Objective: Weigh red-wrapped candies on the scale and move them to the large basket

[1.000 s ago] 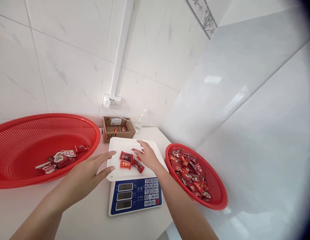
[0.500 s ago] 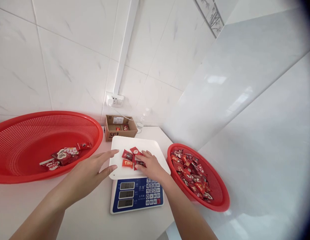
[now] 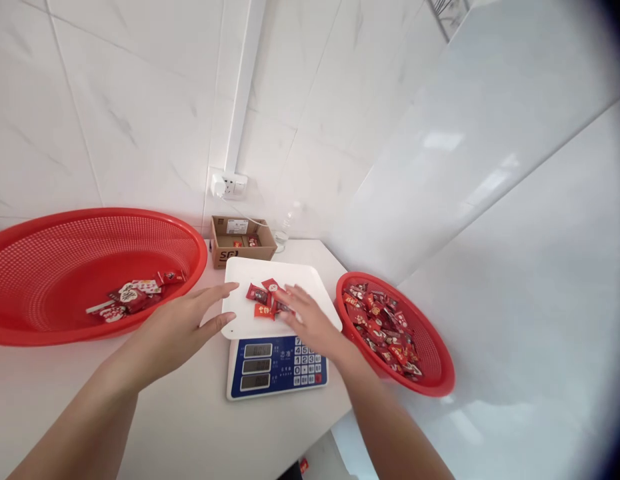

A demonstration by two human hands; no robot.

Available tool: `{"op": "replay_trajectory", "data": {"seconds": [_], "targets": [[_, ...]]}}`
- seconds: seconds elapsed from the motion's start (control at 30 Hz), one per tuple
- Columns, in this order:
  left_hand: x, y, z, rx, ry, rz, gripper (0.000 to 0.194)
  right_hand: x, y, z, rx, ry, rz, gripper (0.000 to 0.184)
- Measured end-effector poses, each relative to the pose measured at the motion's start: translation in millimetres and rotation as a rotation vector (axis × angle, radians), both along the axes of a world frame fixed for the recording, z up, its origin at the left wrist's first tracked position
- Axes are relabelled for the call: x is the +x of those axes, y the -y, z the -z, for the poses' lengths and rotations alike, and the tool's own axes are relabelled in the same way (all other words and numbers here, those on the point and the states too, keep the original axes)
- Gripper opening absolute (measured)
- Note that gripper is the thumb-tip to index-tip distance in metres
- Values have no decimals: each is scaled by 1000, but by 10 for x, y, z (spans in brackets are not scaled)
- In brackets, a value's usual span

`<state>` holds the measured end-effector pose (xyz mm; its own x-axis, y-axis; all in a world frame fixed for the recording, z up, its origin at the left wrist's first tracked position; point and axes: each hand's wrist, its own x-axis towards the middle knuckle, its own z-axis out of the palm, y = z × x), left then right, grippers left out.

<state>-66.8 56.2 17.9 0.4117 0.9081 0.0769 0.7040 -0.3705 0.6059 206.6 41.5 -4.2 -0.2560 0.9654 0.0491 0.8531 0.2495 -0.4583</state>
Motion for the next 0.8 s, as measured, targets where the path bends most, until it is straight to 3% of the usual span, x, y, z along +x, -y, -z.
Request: {"op": "replay_trajectory", "data": {"seconds": [0.17,0.3,0.37,0.5,0.67,0.8], "targets": [[-12,-17,-11,5,36,-25,55,626,315,-134,222,-18,332,48],[-3,-11,-21,-26,42,-62,50,1198,550,-113,30,141,746,49],[9,2,-39,-47,43,-69,48,1439,618,-38,-128,214,859,50],[31,39,-91,-68,36,-64,49,1751,643,194,-272,286,900,52],[34,43,-113,-72,20,-55,53,1902,574,450,-295,306,877,50],[31,22,-81,-77,10,-64,53,1951,555,526,-283,315,887,45]]}}
